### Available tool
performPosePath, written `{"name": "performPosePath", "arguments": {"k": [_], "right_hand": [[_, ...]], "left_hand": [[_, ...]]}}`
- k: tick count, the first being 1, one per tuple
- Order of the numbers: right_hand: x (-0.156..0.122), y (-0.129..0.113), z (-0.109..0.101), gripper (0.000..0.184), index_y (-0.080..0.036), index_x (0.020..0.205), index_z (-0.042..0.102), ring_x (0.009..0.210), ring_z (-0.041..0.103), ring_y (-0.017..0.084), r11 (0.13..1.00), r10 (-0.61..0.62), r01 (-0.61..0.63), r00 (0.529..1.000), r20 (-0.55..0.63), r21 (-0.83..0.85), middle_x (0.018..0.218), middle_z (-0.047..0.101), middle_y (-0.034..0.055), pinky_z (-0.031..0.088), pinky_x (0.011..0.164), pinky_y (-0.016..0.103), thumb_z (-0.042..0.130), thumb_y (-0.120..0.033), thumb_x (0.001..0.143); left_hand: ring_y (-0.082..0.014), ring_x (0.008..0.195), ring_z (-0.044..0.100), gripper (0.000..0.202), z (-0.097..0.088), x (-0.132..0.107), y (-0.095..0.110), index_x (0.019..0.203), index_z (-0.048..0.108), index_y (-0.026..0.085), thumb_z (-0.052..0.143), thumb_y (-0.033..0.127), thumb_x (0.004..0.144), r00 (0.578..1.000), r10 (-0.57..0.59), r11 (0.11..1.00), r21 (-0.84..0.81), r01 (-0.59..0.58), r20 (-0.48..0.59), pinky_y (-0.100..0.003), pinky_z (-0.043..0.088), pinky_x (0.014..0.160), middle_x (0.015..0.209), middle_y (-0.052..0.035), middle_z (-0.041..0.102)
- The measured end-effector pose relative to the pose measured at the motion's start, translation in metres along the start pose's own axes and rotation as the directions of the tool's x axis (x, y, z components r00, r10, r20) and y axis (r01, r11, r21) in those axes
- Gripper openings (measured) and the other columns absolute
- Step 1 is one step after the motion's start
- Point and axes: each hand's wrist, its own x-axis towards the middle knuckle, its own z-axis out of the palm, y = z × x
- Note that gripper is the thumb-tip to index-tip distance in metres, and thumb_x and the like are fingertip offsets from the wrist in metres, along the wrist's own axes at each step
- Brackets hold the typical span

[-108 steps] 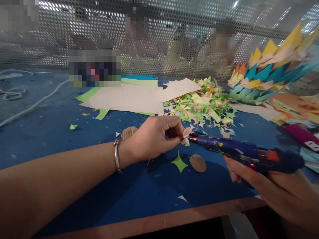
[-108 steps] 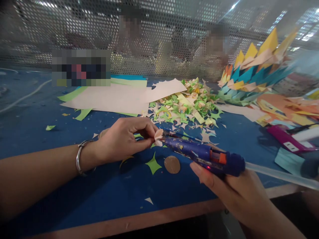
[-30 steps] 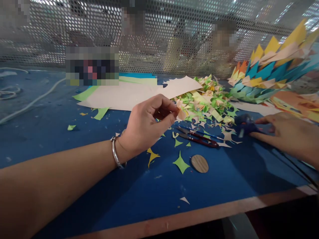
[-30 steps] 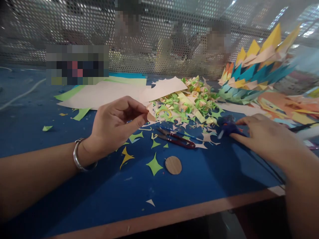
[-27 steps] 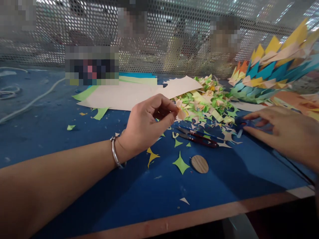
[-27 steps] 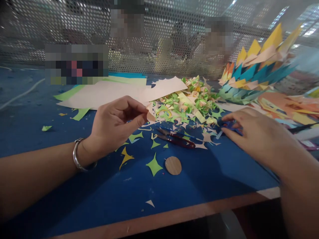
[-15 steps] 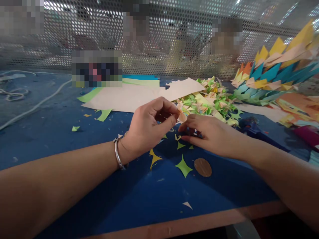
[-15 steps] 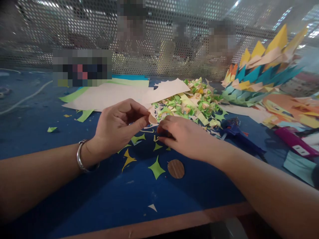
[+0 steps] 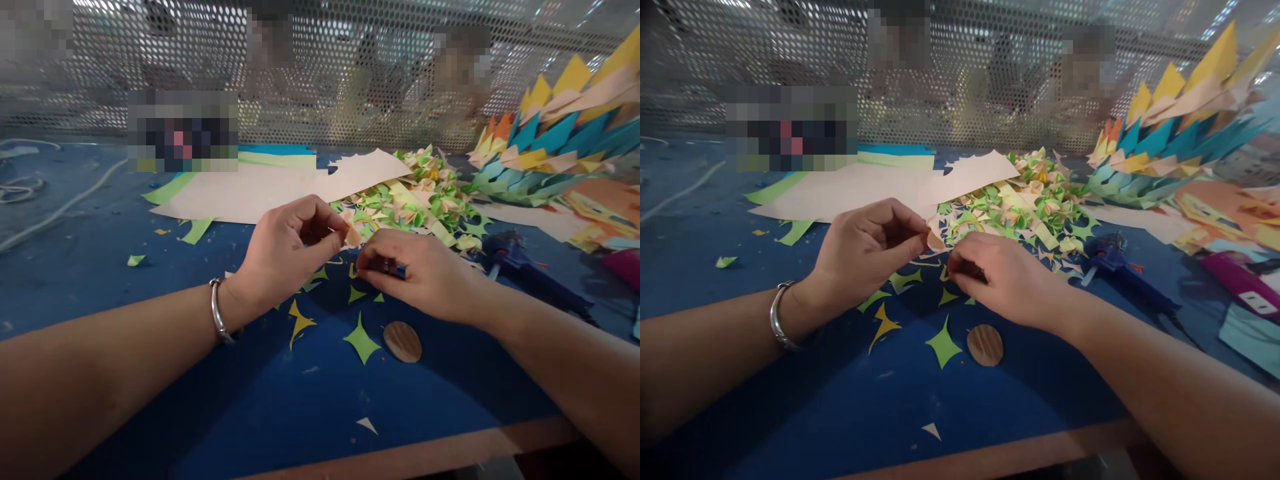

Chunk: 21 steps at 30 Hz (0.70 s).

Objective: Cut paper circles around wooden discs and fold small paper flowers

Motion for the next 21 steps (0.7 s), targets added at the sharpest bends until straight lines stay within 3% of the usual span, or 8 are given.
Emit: {"name": "performPosePath", "arguments": {"k": [5, 9, 21], "right_hand": [[-0.007, -0.004, -0.007, 0.009, -0.021, 0.08, 0.062, 0.065, 0.06, 0.013, 0.994, 0.098, -0.088, 0.978, -0.186, 0.059, 0.077, 0.064, 0.0013, 0.049, 0.061, 0.026, 0.06, -0.02, 0.089], [-0.008, -0.007, -0.01, 0.01, -0.022, 0.078, 0.06, 0.065, 0.06, 0.013, 0.994, 0.1, -0.082, 0.949, -0.299, 0.073, 0.078, 0.065, 0.0014, 0.051, 0.061, 0.026, 0.06, -0.021, 0.088], [-0.008, -0.009, -0.003, 0.009, -0.021, 0.079, 0.058, 0.064, 0.058, 0.012, 0.998, 0.027, -0.006, 0.94, -0.34, 0.062, 0.077, 0.064, 0.0008, 0.049, 0.064, 0.026, 0.059, -0.017, 0.088]], "left_hand": [[-0.0142, 0.066, 0.068, 0.003, 0.0, 0.0, -0.004, 0.08, 0.063, 0.018, 0.065, 0.019, 0.078, 0.995, -0.043, 0.998, -0.043, 0.047, 0.089, -0.026, 0.056, 0.061, 0.076, -0.0035, 0.074], [-0.0137, 0.066, 0.068, 0.002, 0.001, -0.001, -0.003, 0.077, 0.063, 0.018, 0.065, 0.019, 0.077, 0.993, -0.06, 0.998, 0.002, 0.06, 0.106, -0.026, 0.057, 0.062, 0.077, -0.0041, 0.074], [-0.0126, 0.065, 0.068, 0.007, 0.001, -0.003, 0.007, 0.076, 0.066, 0.017, 0.062, 0.012, 0.075, 0.992, -0.013, 0.996, 0.093, 0.001, 0.128, -0.022, 0.052, 0.059, 0.072, -0.0012, 0.073]]}}
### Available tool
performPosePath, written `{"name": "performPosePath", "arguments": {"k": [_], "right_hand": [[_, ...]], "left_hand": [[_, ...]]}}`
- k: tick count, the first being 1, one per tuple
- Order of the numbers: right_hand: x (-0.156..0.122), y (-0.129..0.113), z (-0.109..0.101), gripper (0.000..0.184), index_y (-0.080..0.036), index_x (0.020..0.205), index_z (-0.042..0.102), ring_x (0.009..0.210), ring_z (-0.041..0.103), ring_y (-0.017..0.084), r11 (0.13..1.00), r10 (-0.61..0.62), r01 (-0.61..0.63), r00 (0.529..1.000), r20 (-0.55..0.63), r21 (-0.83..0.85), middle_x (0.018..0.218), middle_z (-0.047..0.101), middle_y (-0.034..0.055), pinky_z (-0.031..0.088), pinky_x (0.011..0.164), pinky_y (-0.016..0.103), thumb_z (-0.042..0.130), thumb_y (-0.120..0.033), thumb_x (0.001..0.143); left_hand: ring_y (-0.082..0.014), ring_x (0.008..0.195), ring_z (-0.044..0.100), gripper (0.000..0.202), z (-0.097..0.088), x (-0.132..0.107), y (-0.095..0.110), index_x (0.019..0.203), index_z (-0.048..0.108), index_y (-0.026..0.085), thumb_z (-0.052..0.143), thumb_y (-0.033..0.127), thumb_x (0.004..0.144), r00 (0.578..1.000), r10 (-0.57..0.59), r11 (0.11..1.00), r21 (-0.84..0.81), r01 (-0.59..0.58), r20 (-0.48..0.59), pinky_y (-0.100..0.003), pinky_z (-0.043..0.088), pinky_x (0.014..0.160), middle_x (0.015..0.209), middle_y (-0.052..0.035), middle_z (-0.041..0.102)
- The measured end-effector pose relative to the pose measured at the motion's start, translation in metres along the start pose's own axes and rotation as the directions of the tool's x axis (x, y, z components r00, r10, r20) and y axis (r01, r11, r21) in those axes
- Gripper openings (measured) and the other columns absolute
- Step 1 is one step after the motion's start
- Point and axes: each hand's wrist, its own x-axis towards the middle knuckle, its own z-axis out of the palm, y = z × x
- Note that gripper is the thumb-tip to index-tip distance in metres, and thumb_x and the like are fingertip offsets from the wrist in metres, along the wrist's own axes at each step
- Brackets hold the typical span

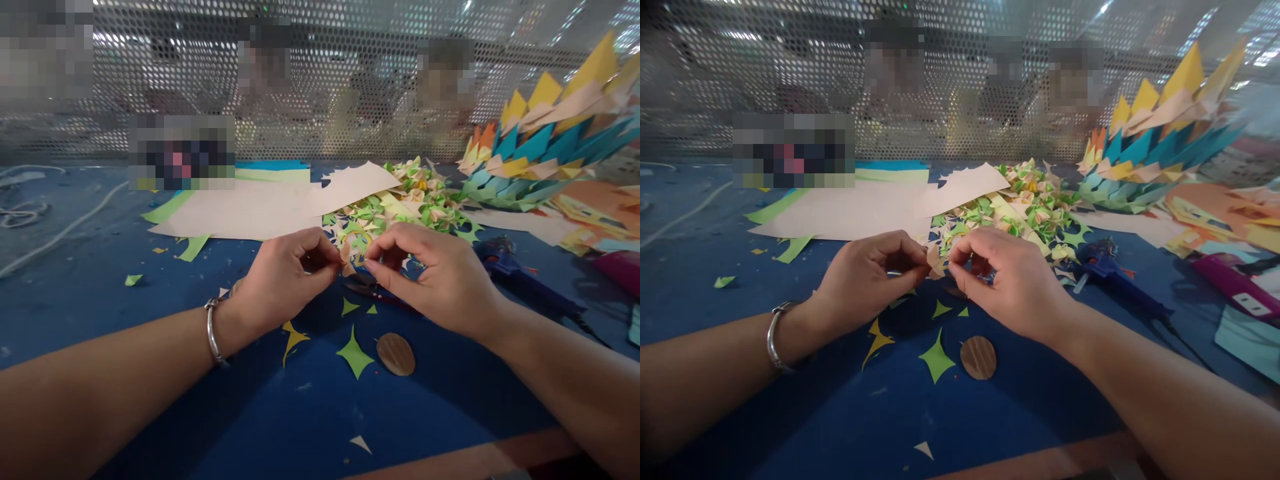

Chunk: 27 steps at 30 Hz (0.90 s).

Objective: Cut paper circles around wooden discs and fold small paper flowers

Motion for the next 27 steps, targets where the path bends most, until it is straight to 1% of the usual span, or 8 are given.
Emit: {"name": "performPosePath", "arguments": {"k": [5, 12, 18, 27], "right_hand": [[0.0005, 0.0002, 0.0016, 0.008, -0.02, 0.08, 0.059, 0.063, 0.058, 0.011, 1.0, -0.003, 0.003, 1.0, -0.012, -0.009, 0.077, 0.063, 0.0007, 0.049, 0.063, 0.026, 0.059, -0.016, 0.087], [0.0012, 0.0006, 0.0031, 0.007, -0.018, 0.081, 0.06, 0.061, 0.058, 0.01, 0.999, -0.017, 0.016, 1.0, -0.023, -0.052, 0.074, 0.063, -0.0001, 0.048, 0.061, 0.024, 0.061, -0.014, 0.086], [0.0012, 0.0013, 0.0036, 0.008, -0.017, 0.079, 0.061, 0.061, 0.058, 0.009, 0.997, -0.029, 0.028, 1.0, -0.008, -0.071, 0.074, 0.061, -0.0005, 0.047, 0.06, 0.022, 0.062, -0.015, 0.086], [0.0014, 0.0018, 0.005, 0.007, -0.018, 0.081, 0.061, 0.062, 0.057, 0.008, 0.997, -0.029, 0.03, 1.0, 0.01, -0.066, 0.074, 0.06, -0.0014, 0.046, 0.06, 0.022, 0.062, -0.016, 0.087]], "left_hand": [[-0.0128, 0.066, 0.069, 0.01, 0.0001, -0.0012, 0.0017, 0.077, 0.066, 0.016, 0.06, 0.009, 0.075, 1.0, 0.0, 1.0, -0.002, 0.0, 0.02, -0.022, 0.053, 0.06, 0.073, -0.0014, 0.075], [-0.012, 0.067, 0.069, 0.011, 0.0013, -0.002, 0.0019, 0.078, 0.067, 0.016, 0.059, 0.008, 0.076, 1.0, -0.002, 1.0, 0.011, 0.002, 0.012, -0.021, 0.053, 0.062, 0.075, -0.0004, 0.075], [-0.0115, 0.067, 0.069, 0.014, 0.0009, -0.0036, 0.0038, 0.076, 0.069, 0.015, 0.059, 0.005, 0.076, 1.0, 0.018, 0.999, 0.039, -0.018, 0.004, -0.02, 0.052, 0.063, 0.074, -0.0001, 0.074], [-0.0124, 0.069, 0.068, 0.012, 0.0012, -0.0039, 0.0033, 0.079, 0.071, 0.015, 0.061, 0.008, 0.078, 1.0, 0.014, 0.999, 0.052, -0.015, 0.025, -0.023, 0.053, 0.064, 0.076, -0.0011, 0.074]]}}
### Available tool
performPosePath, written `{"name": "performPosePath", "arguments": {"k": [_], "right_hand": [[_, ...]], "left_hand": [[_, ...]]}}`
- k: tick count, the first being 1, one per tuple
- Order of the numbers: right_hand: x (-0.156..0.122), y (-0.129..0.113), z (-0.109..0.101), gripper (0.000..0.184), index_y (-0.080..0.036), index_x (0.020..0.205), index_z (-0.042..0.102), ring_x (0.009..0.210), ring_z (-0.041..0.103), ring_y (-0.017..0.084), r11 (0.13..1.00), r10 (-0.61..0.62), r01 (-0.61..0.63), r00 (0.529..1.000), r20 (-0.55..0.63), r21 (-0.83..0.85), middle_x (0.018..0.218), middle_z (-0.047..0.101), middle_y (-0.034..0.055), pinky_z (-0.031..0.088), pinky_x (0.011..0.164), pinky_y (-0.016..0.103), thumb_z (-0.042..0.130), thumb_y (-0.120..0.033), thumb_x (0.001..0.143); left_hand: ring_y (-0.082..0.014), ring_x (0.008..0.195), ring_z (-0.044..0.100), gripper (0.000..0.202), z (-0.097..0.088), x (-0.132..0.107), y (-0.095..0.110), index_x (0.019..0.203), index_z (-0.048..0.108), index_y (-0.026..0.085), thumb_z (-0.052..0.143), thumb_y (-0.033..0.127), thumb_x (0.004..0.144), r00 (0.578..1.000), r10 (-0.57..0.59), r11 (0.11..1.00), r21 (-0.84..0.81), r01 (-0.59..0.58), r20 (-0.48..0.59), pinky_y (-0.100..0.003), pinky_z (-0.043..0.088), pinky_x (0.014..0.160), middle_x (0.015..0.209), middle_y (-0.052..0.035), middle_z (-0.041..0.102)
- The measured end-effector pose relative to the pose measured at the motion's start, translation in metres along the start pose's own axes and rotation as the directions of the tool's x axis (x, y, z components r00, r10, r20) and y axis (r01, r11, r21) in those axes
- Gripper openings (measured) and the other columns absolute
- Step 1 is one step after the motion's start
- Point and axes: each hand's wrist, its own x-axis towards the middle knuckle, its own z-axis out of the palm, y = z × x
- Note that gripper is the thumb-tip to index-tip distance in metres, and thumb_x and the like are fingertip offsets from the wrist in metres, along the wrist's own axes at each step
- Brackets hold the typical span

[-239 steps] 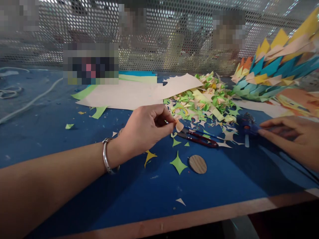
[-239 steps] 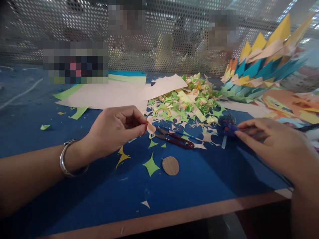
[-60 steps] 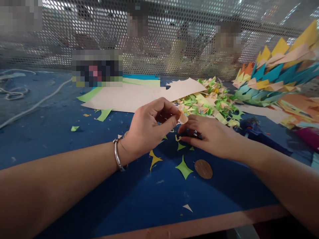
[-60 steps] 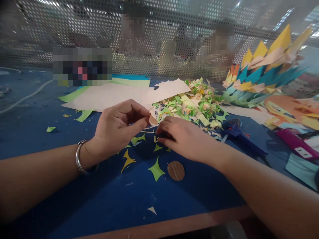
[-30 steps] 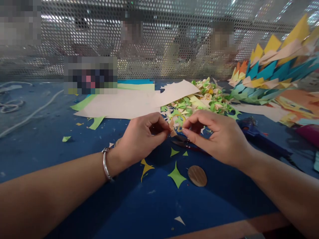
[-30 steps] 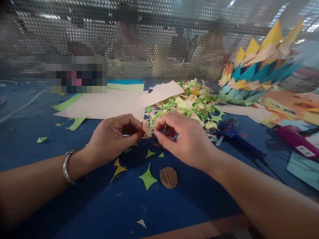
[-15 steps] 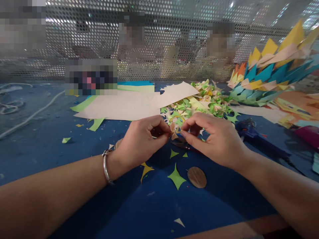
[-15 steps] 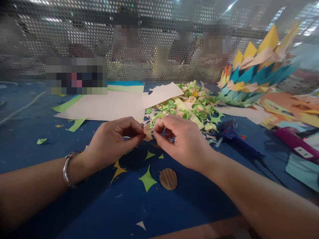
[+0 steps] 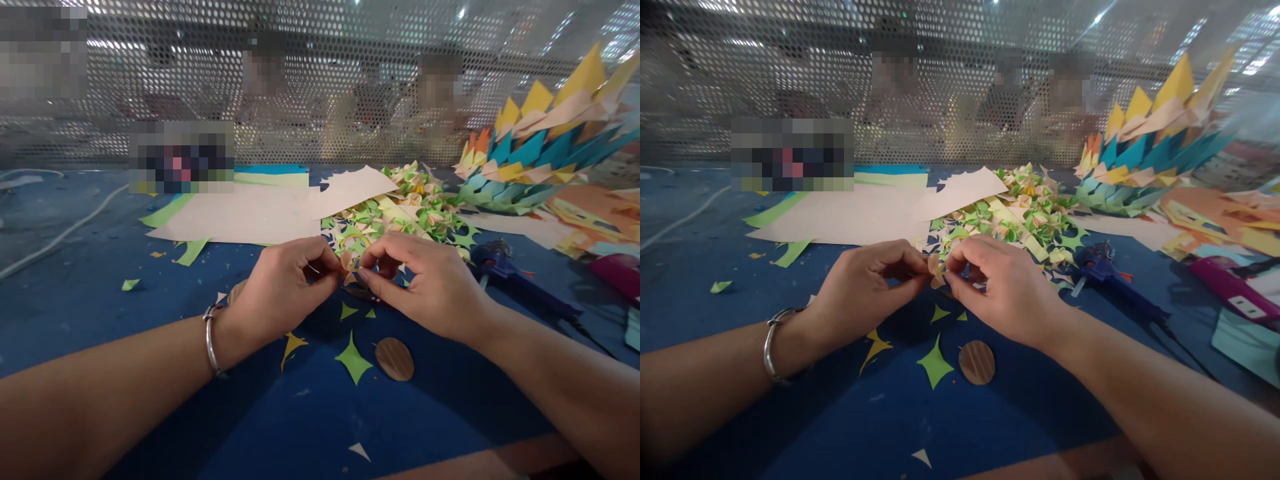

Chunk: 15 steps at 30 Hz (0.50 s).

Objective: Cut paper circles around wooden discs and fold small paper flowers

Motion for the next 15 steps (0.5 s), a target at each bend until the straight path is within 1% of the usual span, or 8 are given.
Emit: {"name": "performPosePath", "arguments": {"k": [5, 8, 11, 15], "right_hand": [[-0.0011, -0.0009, -0.0007, 0.007, -0.017, 0.08, 0.062, 0.06, 0.056, 0.008, 1.0, 0.014, -0.014, 1.0, 0.005, 0.005, 0.074, 0.061, -0.0012, 0.047, 0.059, 0.021, 0.062, -0.016, 0.087], [-0.0019, -0.001, -0.0007, 0.002, -0.018, 0.087, 0.064, 0.061, 0.058, 0.008, 0.997, 0.069, -0.07, 0.998, 0.012, 0.044, 0.077, 0.064, -0.0006, 0.049, 0.059, 0.02, 0.063, -0.019, 0.087], [-0.002, -0.0002, -0.0002, 0.011, -0.019, 0.097, 0.064, 0.061, 0.061, 0.009, 0.98, 0.151, -0.153, 0.988, 0.02, 0.125, 0.079, 0.067, -0.0004, 0.051, 0.058, 0.02, 0.066, -0.023, 0.086], [-0.0023, 0.0011, 0.0, 0.019, -0.019, 0.103, 0.061, 0.063, 0.062, 0.01, 0.942, 0.229, -0.237, 0.971, 0.06, 0.237, 0.085, 0.068, 0.0009, 0.054, 0.058, 0.021, 0.067, -0.026, 0.086]], "left_hand": [[-0.0125, 0.067, 0.068, 0.011, 0.0005, -0.0001, -0.0005, 0.078, 0.071, 0.015, 0.061, 0.009, 0.078, 1.0, 0.002, 1.0, 0.013, -0.002, 0.0, -0.023, 0.052, 0.062, 0.075, -0.001, 0.074], [-0.0129, 0.068, 0.068, 0.01, 0.0007, -0.0005, -0.001, 0.079, 0.07, 0.015, 0.061, 0.01, 0.079, 1.0, -0.006, 1.0, 0.006, 0.006, -0.003, -0.023, 0.052, 0.063, 0.076, -0.0014, 0.074], [-0.013, 0.07, 0.069, 0.01, 0.0004, -0.001, -0.0014, 0.079, 0.069, 0.015, 0.06, 0.01, 0.079, 1.0, -0.013, 1.0, -0.015, 0.013, -0.003, -0.023, 0.053, 0.065, 0.078, -0.0015, 0.074], [-0.0126, 0.07, 0.068, 0.008, -0.0004, -0.0015, -0.0006, 0.079, 0.067, 0.015, 0.06, 0.011, 0.08, 1.0, -0.018, 0.999, -0.044, 0.018, 0.001, -0.023, 0.052, 0.064, 0.076, -0.0013, 0.073]]}}
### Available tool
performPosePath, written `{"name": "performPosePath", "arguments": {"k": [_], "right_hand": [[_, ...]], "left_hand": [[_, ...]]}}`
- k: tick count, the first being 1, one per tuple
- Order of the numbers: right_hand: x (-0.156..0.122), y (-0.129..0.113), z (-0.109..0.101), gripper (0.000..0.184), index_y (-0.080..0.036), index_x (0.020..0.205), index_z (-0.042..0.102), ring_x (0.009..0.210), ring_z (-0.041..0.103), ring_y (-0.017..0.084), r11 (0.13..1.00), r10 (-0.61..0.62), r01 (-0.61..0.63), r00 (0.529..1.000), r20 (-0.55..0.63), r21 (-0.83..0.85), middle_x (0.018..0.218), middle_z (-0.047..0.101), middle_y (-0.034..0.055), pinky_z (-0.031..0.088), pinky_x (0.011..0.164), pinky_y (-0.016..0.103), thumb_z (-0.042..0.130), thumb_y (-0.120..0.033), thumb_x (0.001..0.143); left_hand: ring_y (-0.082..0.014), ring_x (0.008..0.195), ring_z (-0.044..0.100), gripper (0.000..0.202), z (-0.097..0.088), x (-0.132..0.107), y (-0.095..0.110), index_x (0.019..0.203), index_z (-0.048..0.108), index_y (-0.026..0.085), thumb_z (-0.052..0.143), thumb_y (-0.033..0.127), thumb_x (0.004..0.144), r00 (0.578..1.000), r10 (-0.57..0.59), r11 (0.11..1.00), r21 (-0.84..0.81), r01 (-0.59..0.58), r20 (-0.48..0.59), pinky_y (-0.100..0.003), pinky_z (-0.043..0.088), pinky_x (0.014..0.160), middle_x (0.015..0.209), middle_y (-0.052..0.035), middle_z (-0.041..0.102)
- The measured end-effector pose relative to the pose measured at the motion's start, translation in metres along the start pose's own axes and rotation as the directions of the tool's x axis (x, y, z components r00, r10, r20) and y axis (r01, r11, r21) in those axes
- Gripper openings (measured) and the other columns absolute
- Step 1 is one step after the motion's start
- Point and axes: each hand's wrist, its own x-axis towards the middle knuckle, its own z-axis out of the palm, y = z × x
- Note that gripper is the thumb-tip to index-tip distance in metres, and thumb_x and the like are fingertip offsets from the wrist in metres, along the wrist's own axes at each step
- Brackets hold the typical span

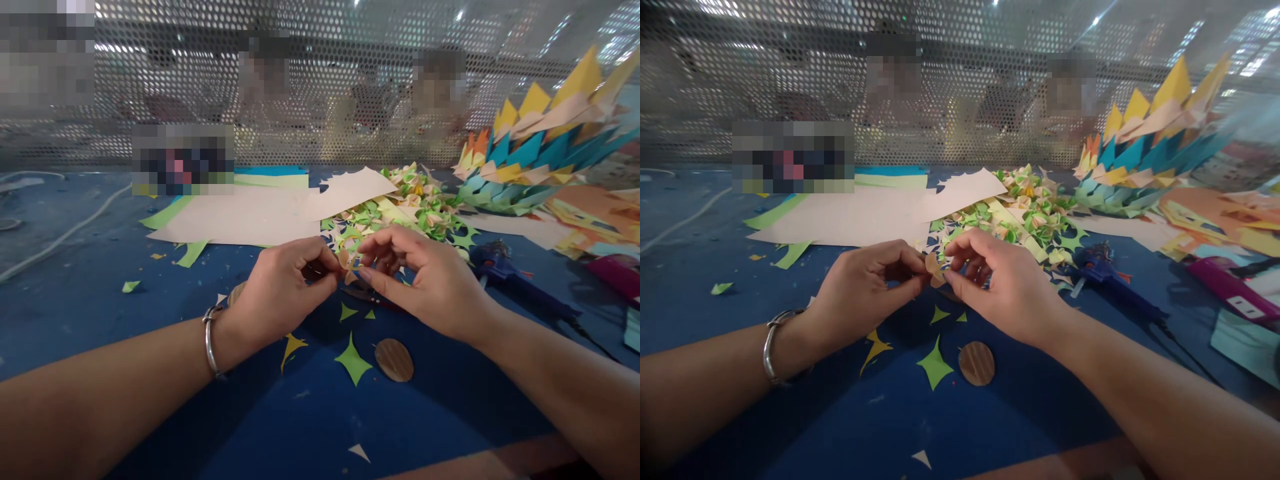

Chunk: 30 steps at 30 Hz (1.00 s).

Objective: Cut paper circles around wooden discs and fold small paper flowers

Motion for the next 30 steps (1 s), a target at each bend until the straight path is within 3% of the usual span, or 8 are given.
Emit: {"name": "performPosePath", "arguments": {"k": [7, 17, 26, 30], "right_hand": [[-0.0025, -0.0005, -0.0012, 0.022, -0.021, 0.107, 0.062, 0.067, 0.061, 0.011, 0.994, 0.068, -0.073, 0.996, 0.054, 0.08, 0.086, 0.067, 0.0008, 0.054, 0.061, 0.023, 0.068, -0.029, 0.087], [0.0011, -0.0016, -0.0005, 0.02, -0.019, 0.105, 0.062, 0.065, 0.058, 0.01, 0.994, 0.053, -0.061, 0.995, 0.09, 0.091, 0.082, 0.064, 0.0005, 0.052, 0.058, 0.023, 0.066, -0.028, 0.088], [0.0004, -0.0023, 0.0003, 0.019, -0.019, 0.105, 0.061, 0.063, 0.059, 0.01, 0.991, 0.059, -0.073, 0.991, 0.124, 0.114, 0.08, 0.065, 0.0006, 0.052, 0.058, 0.023, 0.065, -0.027, 0.089], [0.0008, -0.0014, 0.0003, 0.019, -0.019, 0.105, 0.062, 0.063, 0.059, 0.01, 0.995, 0.053, -0.061, 0.994, 0.094, 0.082, 0.08, 0.065, -0.0001, 0.052, 0.057, 0.022, 0.066, -0.028, 0.088]], "left_hand": [[-0.0114, 0.072, 0.067, 0.013, -0.0003, 0.0004, 0.0, 0.079, 0.069, 0.015, 0.059, 0.007, 0.079, 0.999, 0.048, 0.999, 0.003, -0.048, -0.002, -0.022, 0.051, 0.067, 0.08, -0.0013, 0.072], [-0.0112, 0.072, 0.065, 0.017, -0.0015, -0.0006, 0.0054, 0.077, 0.068, 0.017, 0.057, 0.004, 0.079, 0.994, 0.102, 0.991, 0.079, -0.104, 0.024, -0.023, 0.05, 0.067, 0.08, -0.0012, 0.071], [-0.0114, 0.071, 0.065, 0.018, -0.0008, -0.0021, 0.0042, 0.077, 0.068, 0.018, 0.057, 0.005, 0.08, 0.994, 0.109, 0.985, 0.135, -0.111, 0.024, -0.023, 0.049, 0.066, 0.079, -0.0003, 0.071], [-0.0111, 0.071, 0.066, 0.015, -0.0007, -0.0018, 0.0048, 0.077, 0.068, 0.018, 0.058, 0.006, 0.079, 0.997, 0.068, 0.994, 0.088, -0.07, 0.028, -0.021, 0.051, 0.066, 0.079, -0.0001, 0.072]]}}
